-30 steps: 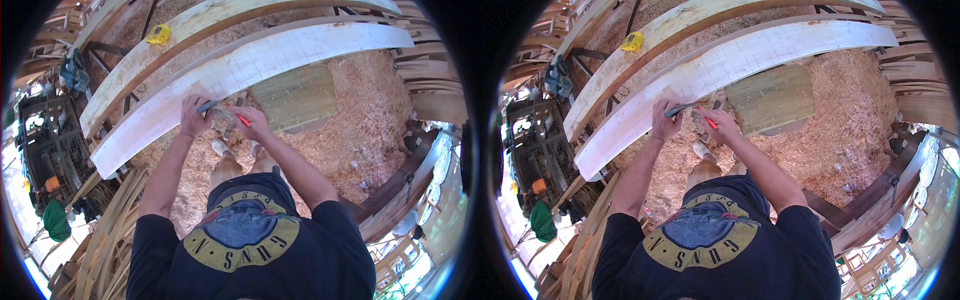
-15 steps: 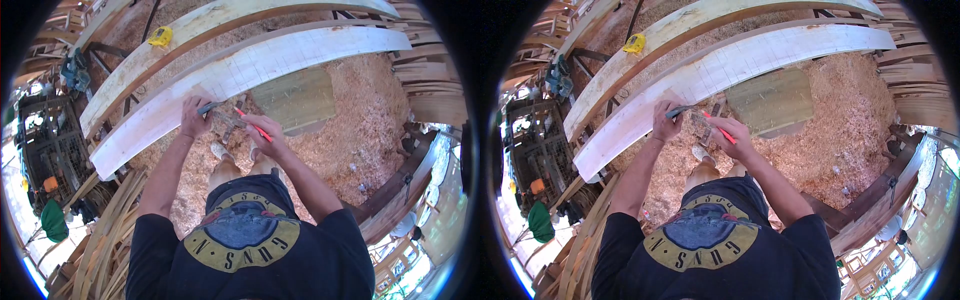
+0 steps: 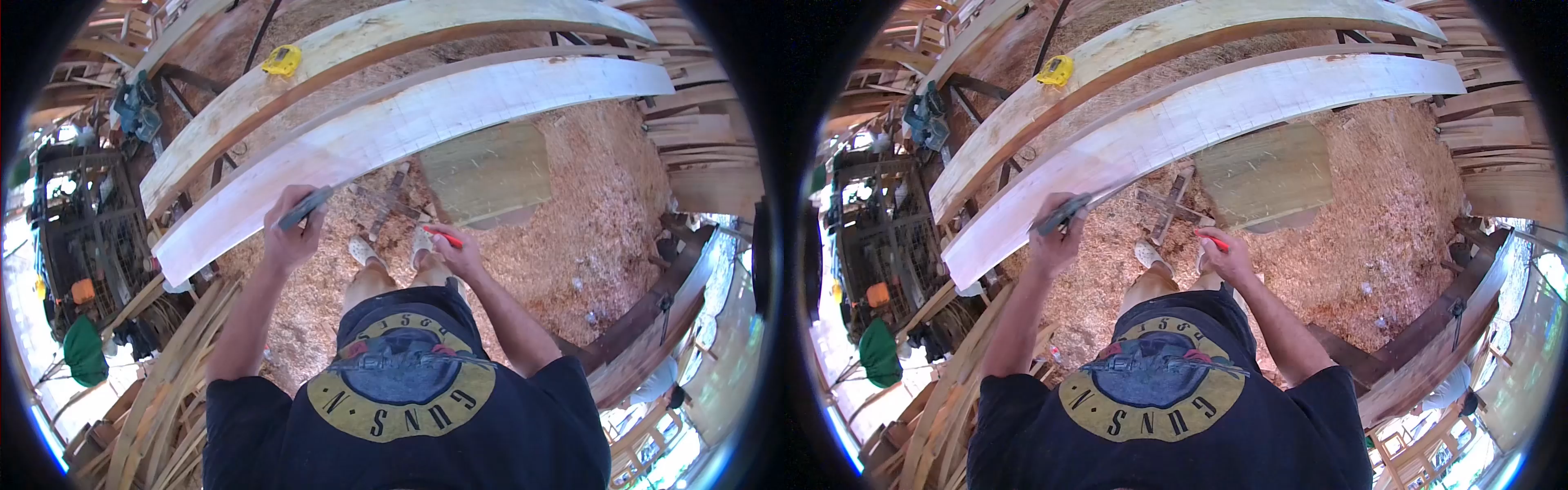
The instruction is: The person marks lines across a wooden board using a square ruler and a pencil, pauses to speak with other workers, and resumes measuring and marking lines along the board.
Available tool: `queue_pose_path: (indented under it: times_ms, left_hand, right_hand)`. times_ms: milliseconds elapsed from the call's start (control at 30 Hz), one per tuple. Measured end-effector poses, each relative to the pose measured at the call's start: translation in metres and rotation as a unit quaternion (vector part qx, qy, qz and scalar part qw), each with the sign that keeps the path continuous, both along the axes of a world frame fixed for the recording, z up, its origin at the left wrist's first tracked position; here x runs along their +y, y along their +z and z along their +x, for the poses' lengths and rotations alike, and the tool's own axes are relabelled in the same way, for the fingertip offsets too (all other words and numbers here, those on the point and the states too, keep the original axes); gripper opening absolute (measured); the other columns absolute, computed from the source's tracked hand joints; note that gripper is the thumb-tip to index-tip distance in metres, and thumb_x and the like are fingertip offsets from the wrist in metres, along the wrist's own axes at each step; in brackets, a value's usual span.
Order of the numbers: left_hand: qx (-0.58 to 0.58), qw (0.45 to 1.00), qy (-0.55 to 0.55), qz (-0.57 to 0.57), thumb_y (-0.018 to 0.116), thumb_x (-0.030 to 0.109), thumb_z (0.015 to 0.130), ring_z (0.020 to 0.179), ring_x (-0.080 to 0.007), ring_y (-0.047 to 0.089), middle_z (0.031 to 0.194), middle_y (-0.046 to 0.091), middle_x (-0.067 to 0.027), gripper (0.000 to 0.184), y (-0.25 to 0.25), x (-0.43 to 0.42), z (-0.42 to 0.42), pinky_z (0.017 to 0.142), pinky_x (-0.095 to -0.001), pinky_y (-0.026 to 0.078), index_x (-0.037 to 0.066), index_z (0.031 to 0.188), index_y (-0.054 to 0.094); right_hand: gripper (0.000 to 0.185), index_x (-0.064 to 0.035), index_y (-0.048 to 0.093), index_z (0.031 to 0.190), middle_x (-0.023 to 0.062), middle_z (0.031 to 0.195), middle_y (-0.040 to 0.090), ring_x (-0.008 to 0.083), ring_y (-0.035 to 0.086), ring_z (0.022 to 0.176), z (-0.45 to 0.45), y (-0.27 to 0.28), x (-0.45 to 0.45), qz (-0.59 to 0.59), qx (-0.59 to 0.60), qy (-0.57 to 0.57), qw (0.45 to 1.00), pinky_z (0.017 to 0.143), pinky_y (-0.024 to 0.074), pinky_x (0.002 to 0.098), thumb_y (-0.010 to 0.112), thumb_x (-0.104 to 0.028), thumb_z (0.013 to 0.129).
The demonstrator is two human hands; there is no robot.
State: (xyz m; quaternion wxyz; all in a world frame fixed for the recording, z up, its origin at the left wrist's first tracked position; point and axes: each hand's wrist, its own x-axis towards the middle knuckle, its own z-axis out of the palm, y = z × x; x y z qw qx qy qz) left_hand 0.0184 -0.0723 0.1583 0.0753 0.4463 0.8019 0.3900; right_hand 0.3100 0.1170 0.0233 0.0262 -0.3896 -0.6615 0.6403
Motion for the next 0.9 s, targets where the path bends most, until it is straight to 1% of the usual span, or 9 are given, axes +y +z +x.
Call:
queue_pose_path:
  times_ms: [100,200,233,300,367,500,700,800,900]
  left_hand:
    - [0.076,0.994,-0.019,0.075,0.076,-0.001,0.086,0.092,-0.0353,0.071,0.107,0.069,-0.0174,0.035,0.001,0.003,-0.010,0.077,-0.0421,0.057,0.005,0.118,0.064]
    - [0.183,0.979,-0.074,0.056,0.074,-0.007,0.077,0.099,-0.0401,0.066,0.113,0.065,-0.0182,0.047,-0.066,-0.003,-0.031,0.084,-0.0483,0.055,0.007,0.120,0.062]
    - [0.170,0.981,-0.088,0.038,0.071,-0.009,0.071,0.102,-0.0410,0.062,0.112,0.063,-0.0166,0.051,-0.073,-0.001,-0.030,0.089,-0.0520,0.051,0.008,0.119,0.063]
    - [0.175,0.981,-0.084,0.001,0.069,-0.007,0.070,0.106,-0.0402,0.060,0.114,0.063,-0.0156,0.052,-0.113,-0.005,-0.032,0.093,-0.0507,0.049,0.009,0.119,0.063]
    - [0.172,0.982,-0.072,-0.018,0.069,-0.005,0.072,0.108,-0.0397,0.060,0.115,0.063,-0.0144,0.051,-0.128,-0.003,-0.028,0.093,-0.0507,0.048,0.010,0.120,0.063]
    - [0.196,0.978,-0.057,-0.036,0.071,-0.003,0.073,0.109,-0.0388,0.059,0.115,0.061,-0.0130,0.050,-0.151,-0.002,-0.022,0.092,-0.0516,0.047,0.010,0.121,0.062]
    - [0.209,0.976,-0.041,-0.047,0.071,-0.001,0.075,0.109,-0.0379,0.059,0.115,0.061,-0.0125,0.045,-0.164,0.001,-0.022,0.092,-0.0523,0.045,0.011,0.117,0.062]
    - [0.200,0.978,-0.037,-0.045,0.068,0.001,0.076,0.109,-0.0369,0.058,0.114,0.061,-0.0110,0.042,-0.166,0.005,-0.023,0.093,-0.0511,0.044,0.013,0.116,0.062]
    - [0.199,0.979,-0.031,-0.045,0.067,0.001,0.076,0.109,-0.0368,0.057,0.115,0.061,-0.0113,0.041,-0.167,0.005,-0.022,0.093,-0.0510,0.044,0.013,0.116,0.062]
  right_hand:
    - [0.027,-0.0099,0.077,0.127,0.0047,0.093,0.077,0.0098,0.070,0.085,-0.001,-0.012,0.000,0.011,0.006,0.008,1.000,0.082,0.0584,0.0302,0.066,-0.018,0.104]
    - [0.028,-0.0120,0.077,0.127,0.0067,0.098,0.080,0.0130,0.073,0.087,-0.007,-0.013,-0.001,0.018,-0.025,0.021,0.999,0.083,0.0590,0.0315,0.067,-0.021,0.103]
    - [0.028,-0.0126,0.078,0.127,0.0078,0.100,0.080,0.0146,0.075,0.089,-0.007,-0.017,-0.002,0.022,-0.024,0.021,0.999,0.084,0.0592,0.0322,0.068,-0.021,0.102]
    - [0.028,-0.0137,0.078,0.127,0.0099,0.104,0.081,0.0178,0.077,0.093,-0.008,-0.028,-0.005,0.030,-0.021,0.020,0.999,0.086,0.0596,0.0337,0.068,-0.021,0.101]
    - [0.028,-0.0134,0.078,0.126,0.0115,0.109,0.081,0.0199,0.078,0.097,-0.007,-0.032,-0.006,0.030,-0.007,0.026,0.999,0.089,0.0596,0.0346,0.069,-0.020,0.101]
    - [0.028,-0.0113,0.078,0.126,0.0122,0.113,0.081,0.0204,0.078,0.104,-0.001,-0.043,-0.010,0.018,0.014,0.024,0.999,0.094,0.0588,0.0337,0.069,-0.019,0.100]
    - [0.029,-0.0073,0.077,0.127,0.0111,0.117,0.081,0.0189,0.076,0.108,0.000,-0.030,-0.011,0.006,-0.020,0.016,1.000,0.097,0.0579,0.0333,0.067,-0.015,0.101]
    - [0.028,-0.0069,0.077,0.127,0.0112,0.116,0.081,0.0173,0.076,0.108,-0.004,-0.024,-0.009,-0.008,-0.030,0.020,0.999,0.098,0.0577,0.0329,0.066,-0.015,0.102]
    - [0.033,-0.0060,0.073,0.134,0.0068,0.104,0.078,0.0115,0.070,0.084,-0.006,-0.027,-0.007,0.038,-0.007,0.042,0.998,0.080,0.0596,0.0298,0.068,-0.017,0.103]
